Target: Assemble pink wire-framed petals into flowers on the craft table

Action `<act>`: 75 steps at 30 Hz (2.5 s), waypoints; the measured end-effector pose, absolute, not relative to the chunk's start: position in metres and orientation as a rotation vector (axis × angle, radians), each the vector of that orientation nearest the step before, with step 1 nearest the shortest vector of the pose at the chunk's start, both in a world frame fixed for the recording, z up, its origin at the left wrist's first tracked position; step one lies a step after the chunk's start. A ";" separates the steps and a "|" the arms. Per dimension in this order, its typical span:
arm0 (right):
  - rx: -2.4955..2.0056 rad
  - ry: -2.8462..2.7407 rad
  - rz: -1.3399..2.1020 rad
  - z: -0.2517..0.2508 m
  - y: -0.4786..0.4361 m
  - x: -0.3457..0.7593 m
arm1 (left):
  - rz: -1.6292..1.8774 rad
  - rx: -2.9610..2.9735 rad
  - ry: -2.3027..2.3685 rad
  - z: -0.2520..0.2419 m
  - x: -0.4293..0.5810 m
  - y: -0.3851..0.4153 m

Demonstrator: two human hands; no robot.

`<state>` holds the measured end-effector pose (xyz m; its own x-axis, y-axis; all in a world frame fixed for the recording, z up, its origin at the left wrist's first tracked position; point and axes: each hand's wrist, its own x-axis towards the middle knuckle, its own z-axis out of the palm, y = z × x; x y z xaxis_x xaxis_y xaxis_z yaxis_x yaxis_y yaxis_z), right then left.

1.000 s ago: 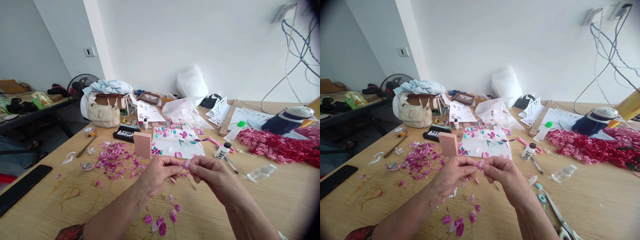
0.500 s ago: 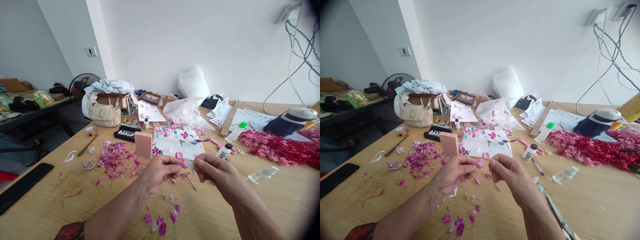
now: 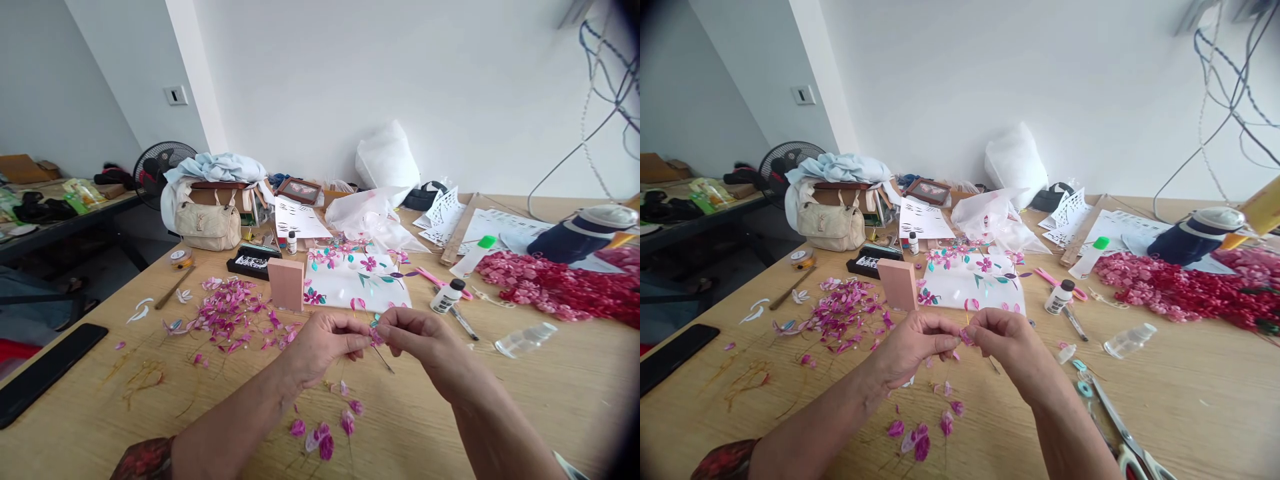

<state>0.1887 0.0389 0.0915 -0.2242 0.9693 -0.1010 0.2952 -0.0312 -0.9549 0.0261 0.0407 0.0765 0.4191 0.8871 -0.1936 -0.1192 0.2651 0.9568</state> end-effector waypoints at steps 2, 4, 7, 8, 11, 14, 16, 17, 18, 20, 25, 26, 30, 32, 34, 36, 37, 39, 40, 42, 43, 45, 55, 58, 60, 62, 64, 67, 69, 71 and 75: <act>-1.357 -1.582 1.283 0.093 0.038 0.189 | 0.818 1.111 0.894 0.077 0.025 0.041; -1.371 -1.614 1.252 0.096 0.037 0.190 | 0.823 1.118 0.886 0.077 0.024 0.041; -1.393 -1.668 1.212 0.102 0.035 0.192 | 0.825 1.110 0.868 0.078 0.023 0.043; -1.388 -1.672 1.206 0.103 0.034 0.192 | 0.820 1.113 0.861 0.078 0.023 0.043; -1.358 -1.681 1.151 0.103 0.032 0.189 | 0.807 1.120 0.847 0.077 0.023 0.044; -1.379 -1.789 1.006 0.100 0.031 0.183 | 0.798 1.106 0.866 0.077 0.024 0.043; -1.443 -1.862 0.884 0.099 0.030 0.180 | 0.785 1.100 0.882 0.076 0.025 0.043; -1.479 -1.887 0.835 0.099 0.029 0.179 | 0.782 1.099 0.882 0.076 0.025 0.042; -1.512 -1.904 0.799 0.099 0.029 0.178 | 0.784 1.098 0.874 0.075 0.026 0.042; -1.556 -1.924 0.778 0.099 0.029 0.177 | 0.799 1.082 0.851 0.073 0.027 0.043; -1.576 -1.901 0.854 0.100 0.030 0.181 | 0.810 1.058 0.852 0.068 0.028 0.044; -1.548 -1.883 0.892 0.101 0.031 0.182 | 0.805 1.072 0.855 0.068 0.027 0.044; -1.433 -1.799 1.107 0.106 0.030 0.187 | 0.809 1.109 0.835 0.071 0.025 0.043; -1.395 -1.807 1.168 0.109 0.029 0.188 | 0.803 1.106 0.845 0.073 0.024 0.043; -1.382 -1.820 1.167 0.109 0.028 0.188 | 0.797 1.099 0.866 0.075 0.023 0.042; -1.405 -1.810 1.124 0.106 0.029 0.189 | 0.795 1.091 0.873 0.077 0.022 0.042; -1.419 -1.805 1.099 0.105 0.029 0.189 | 0.796 1.089 0.871 0.077 0.022 0.042; -1.444 -1.806 1.062 0.102 0.029 0.188 | 0.803 1.087 0.859 0.078 0.022 0.041; -1.450 -1.806 1.054 0.101 0.028 0.188 | 0.811 1.092 0.848 0.078 0.023 0.041; -1.443 -1.791 1.069 0.101 0.028 0.187 | 0.823 1.101 0.835 0.078 0.023 0.041; -1.436 -1.777 1.085 0.101 0.028 0.187 | 0.821 1.104 0.836 0.077 0.023 0.041; -1.413 -1.747 1.119 0.101 0.028 0.187 | 0.816 1.112 0.839 0.077 0.024 0.042; -1.298 -1.656 1.278 0.101 0.032 0.188 | 0.814 1.083 0.791 0.074 0.023 0.044; -1.321 -1.663 1.265 0.103 0.031 0.191 | 0.803 1.058 0.784 0.075 0.022 0.044; -1.343 -1.648 1.268 0.106 0.030 0.193 | 0.799 1.044 0.786 0.075 0.022 0.044; -1.371 -1.644 1.245 0.108 0.030 0.194 | 0.802 1.036 0.773 0.075 0.021 0.044; -1.388 -1.673 1.200 0.108 0.030 0.193 | 0.809 1.038 0.754 0.075 0.021 0.044; -1.379 -1.755 1.139 0.107 0.029 0.189 | 0.801 1.064 0.759 0.075 0.022 0.044; -1.401 -1.787 1.092 0.105 0.029 0.187 | 0.791 1.079 0.781 0.076 0.022 0.043; -1.438 -1.791 1.068 0.104 0.029 0.185 | 0.778 1.084 0.815 0.076 0.023 0.043; -1.438 -1.754 1.121 0.104 0.029 0.183 | 0.760 1.094 0.860 0.077 0.023 0.043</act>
<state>0.1832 0.0288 0.1045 -0.2311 0.9711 -0.0600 0.4625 0.0554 -0.8849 0.0229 0.0433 0.0766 0.4685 0.8590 -0.2062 -0.0998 0.2834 0.9538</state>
